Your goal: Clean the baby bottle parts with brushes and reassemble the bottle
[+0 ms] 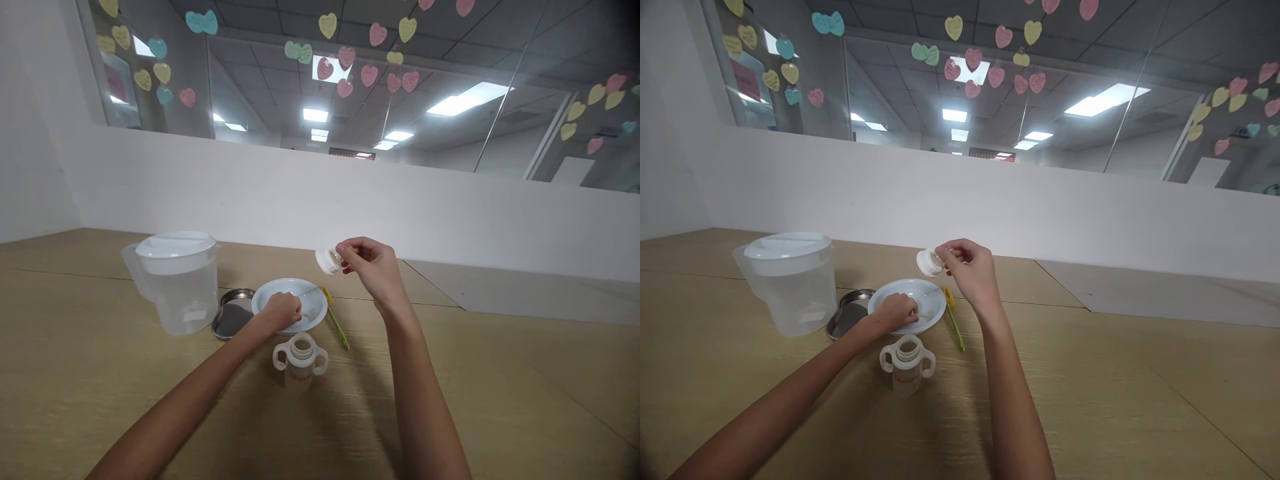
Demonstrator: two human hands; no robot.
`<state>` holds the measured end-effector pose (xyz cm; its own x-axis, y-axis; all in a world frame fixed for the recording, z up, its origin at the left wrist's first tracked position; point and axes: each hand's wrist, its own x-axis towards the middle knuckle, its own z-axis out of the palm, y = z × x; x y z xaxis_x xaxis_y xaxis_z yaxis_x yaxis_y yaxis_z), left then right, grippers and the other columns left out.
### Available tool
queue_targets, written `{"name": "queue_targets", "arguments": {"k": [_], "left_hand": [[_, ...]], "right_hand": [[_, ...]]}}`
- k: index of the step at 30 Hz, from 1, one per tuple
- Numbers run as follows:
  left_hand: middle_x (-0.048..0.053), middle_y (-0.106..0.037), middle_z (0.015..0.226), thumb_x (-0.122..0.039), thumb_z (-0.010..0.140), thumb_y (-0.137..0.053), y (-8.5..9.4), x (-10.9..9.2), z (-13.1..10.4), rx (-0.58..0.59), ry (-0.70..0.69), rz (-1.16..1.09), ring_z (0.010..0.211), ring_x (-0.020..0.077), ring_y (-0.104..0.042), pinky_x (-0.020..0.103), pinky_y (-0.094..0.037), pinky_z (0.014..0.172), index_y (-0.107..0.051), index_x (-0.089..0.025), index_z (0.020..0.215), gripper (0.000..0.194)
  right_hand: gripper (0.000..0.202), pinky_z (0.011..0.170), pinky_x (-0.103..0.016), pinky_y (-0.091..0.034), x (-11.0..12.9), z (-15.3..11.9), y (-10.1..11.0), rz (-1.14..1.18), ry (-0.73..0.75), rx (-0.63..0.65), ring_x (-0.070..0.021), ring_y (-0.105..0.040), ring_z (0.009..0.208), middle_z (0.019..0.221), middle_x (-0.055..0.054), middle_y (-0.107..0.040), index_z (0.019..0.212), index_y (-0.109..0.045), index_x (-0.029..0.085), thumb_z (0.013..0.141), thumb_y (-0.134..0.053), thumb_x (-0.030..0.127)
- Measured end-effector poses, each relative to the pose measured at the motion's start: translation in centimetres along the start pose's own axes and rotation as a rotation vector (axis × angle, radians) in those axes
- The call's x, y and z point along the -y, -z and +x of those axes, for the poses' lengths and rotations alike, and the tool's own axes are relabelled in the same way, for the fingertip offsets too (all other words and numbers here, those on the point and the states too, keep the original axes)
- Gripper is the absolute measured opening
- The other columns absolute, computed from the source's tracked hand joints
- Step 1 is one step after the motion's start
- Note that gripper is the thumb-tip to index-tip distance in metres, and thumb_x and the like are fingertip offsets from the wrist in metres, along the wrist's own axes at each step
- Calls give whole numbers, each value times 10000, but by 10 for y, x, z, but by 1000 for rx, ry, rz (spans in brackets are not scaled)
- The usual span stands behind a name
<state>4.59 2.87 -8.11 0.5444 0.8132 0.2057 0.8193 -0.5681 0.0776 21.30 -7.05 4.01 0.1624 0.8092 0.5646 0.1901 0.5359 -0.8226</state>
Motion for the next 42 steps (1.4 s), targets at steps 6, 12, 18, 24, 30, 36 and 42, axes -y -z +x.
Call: {"name": "queue_targets", "arguments": {"k": [6,12,18,24,30,36,42], "left_hand": [[153,-656,977,-296,762,-577,23,-2,-9,-7,-25,-29,917,279,-599,338,-430,769,-658,-143,983,280],[138,-405,1359,-356,750,-598,85,-11,-38,-137,-211,-605,976,199,-585,296,-458,796,-88,-213,1422,856],[109,-525,1245,-428,741,-600,99,-26,-49,-303,-184,-638,1115,242,-502,348,-398,916,-269,-168,1369,756],[55,-620,1045,-355,713,-611,101,-28,-49,-486,-92,-540,934,198,-587,307,-438,829,-298,-163,1352,737],[31,-652,982,-323,717,-577,102,-31,-55,-534,-70,-392,875,187,-602,281,-438,779,-198,-151,1392,794],[18,-663,931,-322,737,-552,100,-29,-57,-510,-62,-253,815,183,-607,269,-437,728,-168,-154,1406,790],[12,-664,1015,-327,689,-632,108,-13,-58,-269,-158,-372,873,179,-602,275,-438,782,-178,-183,1410,865]], "right_hand": [[238,529,-240,-455,-10,2,-4,-66,15,55,-107,-526,575,633,-15,-592,747,-642,139,665,-631,362],[209,540,-244,-432,-26,4,-14,-342,46,221,-116,-522,576,644,-17,-593,781,-658,146,692,-589,323],[285,542,-231,-397,-24,-4,-34,-349,100,203,-119,-522,588,646,-8,-580,821,-625,158,725,-558,418],[465,514,-228,-289,-23,-11,-49,-635,143,81,-107,-425,520,508,16,-467,590,-490,173,770,-433,598],[561,489,-238,-226,-27,-13,-55,-790,128,191,-102,-408,490,500,-3,-487,518,-476,164,823,-339,615],[523,585,-244,-300,-27,-11,-52,-953,306,470,-154,-565,664,747,-86,-648,820,-609,134,955,-151,347],[476,573,-261,-288,-32,-12,-51,-1111,402,659,-165,-557,623,713,-99,-637,889,-593,96,959,-149,252]]}}
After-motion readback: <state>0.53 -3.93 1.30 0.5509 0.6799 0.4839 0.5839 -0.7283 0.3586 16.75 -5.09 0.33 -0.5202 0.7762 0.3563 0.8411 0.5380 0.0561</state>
